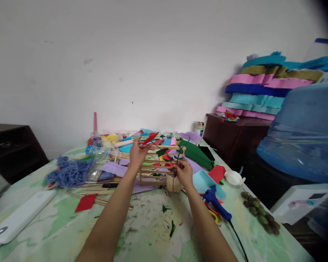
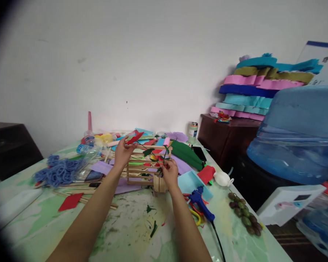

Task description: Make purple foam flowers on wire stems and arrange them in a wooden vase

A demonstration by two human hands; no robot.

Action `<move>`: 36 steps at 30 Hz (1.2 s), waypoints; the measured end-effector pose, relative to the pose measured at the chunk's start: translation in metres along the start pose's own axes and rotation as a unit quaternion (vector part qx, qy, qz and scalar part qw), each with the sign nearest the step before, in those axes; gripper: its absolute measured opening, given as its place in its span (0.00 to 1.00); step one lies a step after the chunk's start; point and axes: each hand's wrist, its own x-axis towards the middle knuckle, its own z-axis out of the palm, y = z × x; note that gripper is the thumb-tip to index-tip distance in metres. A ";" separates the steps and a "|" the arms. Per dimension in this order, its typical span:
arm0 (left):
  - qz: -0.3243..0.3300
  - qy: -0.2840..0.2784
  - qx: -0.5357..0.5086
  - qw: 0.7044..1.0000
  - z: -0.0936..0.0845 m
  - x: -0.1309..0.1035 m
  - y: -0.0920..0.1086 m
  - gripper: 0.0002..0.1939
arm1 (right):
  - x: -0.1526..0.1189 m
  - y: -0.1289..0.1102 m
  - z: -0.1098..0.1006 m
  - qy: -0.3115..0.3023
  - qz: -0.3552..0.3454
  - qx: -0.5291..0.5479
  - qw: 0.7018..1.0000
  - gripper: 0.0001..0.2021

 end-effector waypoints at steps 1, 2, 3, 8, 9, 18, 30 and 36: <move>-0.003 -0.001 0.003 1.000 0.001 0.000 0.001 0.31 | -0.001 -0.001 -0.001 0.001 0.001 0.002 1.000 0.04; -0.004 -0.002 0.006 1.000 0.001 -0.001 0.003 0.30 | -0.002 -0.002 -0.002 0.001 0.002 0.003 1.000 0.04; -0.005 -0.002 0.008 1.000 0.001 -0.002 0.004 0.30 | -0.004 -0.003 -0.002 0.002 0.004 0.005 1.000 0.04; 0.004 0.030 -0.007 1.000 -0.001 -0.013 0.017 0.23 | -0.013 -0.006 -0.006 0.008 0.009 0.016 1.000 0.04; 0.007 0.041 -0.012 0.999 -0.002 -0.015 0.020 0.22 | -0.015 -0.007 -0.007 0.012 0.009 0.018 1.000 0.04; 0.072 0.083 0.035 0.993 -0.010 0.031 0.031 0.20 | 0.019 -0.018 0.015 0.021 -0.019 0.027 0.999 0.05; 0.086 0.155 0.076 0.981 -0.018 0.185 0.017 0.18 | 0.166 -0.022 0.125 -0.034 -0.032 0.077 0.996 0.09; 0.051 0.149 0.086 0.984 -0.002 0.210 -0.028 0.17 | 0.182 0.017 0.162 -0.065 -0.004 0.084 0.994 0.07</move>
